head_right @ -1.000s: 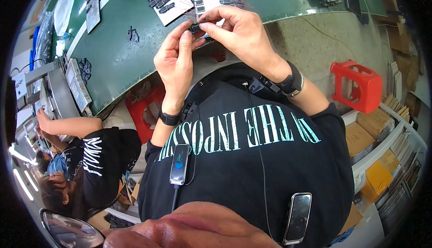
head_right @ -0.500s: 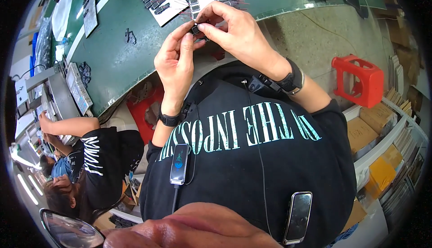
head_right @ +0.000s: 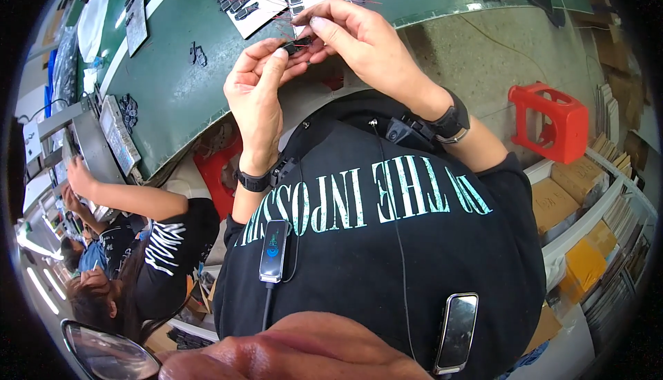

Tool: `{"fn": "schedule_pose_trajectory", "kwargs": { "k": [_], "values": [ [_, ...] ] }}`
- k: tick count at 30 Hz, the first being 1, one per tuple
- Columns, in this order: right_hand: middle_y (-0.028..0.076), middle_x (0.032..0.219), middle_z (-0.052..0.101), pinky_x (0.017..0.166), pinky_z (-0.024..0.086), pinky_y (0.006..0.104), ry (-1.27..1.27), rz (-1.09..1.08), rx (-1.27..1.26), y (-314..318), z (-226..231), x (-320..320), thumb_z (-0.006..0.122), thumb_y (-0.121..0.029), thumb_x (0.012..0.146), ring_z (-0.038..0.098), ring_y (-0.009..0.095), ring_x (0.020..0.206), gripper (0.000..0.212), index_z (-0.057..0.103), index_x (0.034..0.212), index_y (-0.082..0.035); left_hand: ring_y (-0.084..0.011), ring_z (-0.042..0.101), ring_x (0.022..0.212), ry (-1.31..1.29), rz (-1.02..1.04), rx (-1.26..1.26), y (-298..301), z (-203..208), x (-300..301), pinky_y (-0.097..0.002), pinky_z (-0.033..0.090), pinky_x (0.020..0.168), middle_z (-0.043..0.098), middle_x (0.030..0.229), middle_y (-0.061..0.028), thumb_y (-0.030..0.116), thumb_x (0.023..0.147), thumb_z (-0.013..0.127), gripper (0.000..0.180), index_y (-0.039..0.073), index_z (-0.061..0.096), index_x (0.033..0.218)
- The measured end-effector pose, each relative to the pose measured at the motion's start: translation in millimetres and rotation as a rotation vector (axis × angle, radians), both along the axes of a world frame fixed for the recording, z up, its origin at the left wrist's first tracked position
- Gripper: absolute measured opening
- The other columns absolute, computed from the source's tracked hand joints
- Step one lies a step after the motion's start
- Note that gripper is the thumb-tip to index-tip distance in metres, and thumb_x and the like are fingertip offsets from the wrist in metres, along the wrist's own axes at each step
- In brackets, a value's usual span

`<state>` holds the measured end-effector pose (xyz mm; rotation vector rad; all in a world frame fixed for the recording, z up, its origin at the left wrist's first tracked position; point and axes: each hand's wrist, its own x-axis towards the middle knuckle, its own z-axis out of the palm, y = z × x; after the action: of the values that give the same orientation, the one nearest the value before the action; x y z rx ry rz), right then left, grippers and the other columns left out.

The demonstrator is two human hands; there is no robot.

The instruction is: The person picks up a small electronic component by hand, fits it into a plastic housing, and presses the assembled unit onto a white tray. This process is repeated for several components, housings, and tray slots.

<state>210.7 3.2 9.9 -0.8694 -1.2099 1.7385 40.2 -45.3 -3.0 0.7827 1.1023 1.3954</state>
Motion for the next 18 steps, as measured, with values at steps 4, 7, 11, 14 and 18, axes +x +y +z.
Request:
{"fn": "schedule_pose_trajectory", "kwargs": {
  "k": [4,7,11,14,18],
  "values": [
    [0.005,0.105,0.067,0.084,0.056,0.0239,-0.289,0.000,0.026,-7,7,5,0.061,-0.002,0.096,0.066,0.010,0.093,0.017,0.063,0.113,0.001,-0.0122,0.071,0.083,0.040,-0.049,-0.031,-1,-1,11,-0.0228,0.057,0.071,0.072,0.095,-0.0093,0.001,0.097,0.061,0.017,-0.004,0.061,0.113],
    [0.004,0.100,0.068,0.078,0.055,0.0232,-0.377,-0.010,0.202,-8,5,13,0.063,-0.004,0.096,0.066,0.008,0.089,0.014,0.065,0.108,0.002,-0.0136,0.071,0.083,0.202,-0.044,0.067,-1,-6,21,-0.0235,0.057,0.073,0.073,0.096,-0.0102,0.001,0.097,0.060,0.017,-0.004,0.061,0.114],
    [0.001,0.097,0.068,0.070,0.052,0.0206,-0.296,-0.052,0.075,-12,-2,30,0.065,-0.006,0.095,0.062,0.004,0.083,0.014,0.066,0.107,0.001,-0.0137,0.071,0.082,0.256,-0.194,0.011,3,-4,26,-0.0233,0.056,0.070,0.073,0.097,-0.0106,0.004,0.099,0.060,0.018,-0.004,0.061,0.114],
    [0.000,0.094,0.067,0.066,0.049,0.0196,-0.489,-0.139,0.172,-5,-8,42,0.067,-0.006,0.093,0.060,0.003,0.079,0.013,0.067,0.105,0.001,-0.0131,0.070,0.080,0.240,-0.138,0.033,6,6,18,-0.0229,0.055,0.068,0.073,0.096,-0.0110,0.006,0.100,0.059,0.018,-0.003,0.061,0.115],
    [-0.001,0.090,0.064,0.062,0.045,0.0195,-0.741,-0.178,0.338,0,-10,46,0.070,-0.006,0.091,0.057,0.004,0.072,0.012,0.069,0.102,-0.002,-0.0123,0.069,0.079,0.229,-0.119,0.043,6,2,17,-0.0223,0.055,0.067,0.073,0.096,-0.0117,0.007,0.101,0.058,0.018,-0.003,0.061,0.115]
  ]
}}
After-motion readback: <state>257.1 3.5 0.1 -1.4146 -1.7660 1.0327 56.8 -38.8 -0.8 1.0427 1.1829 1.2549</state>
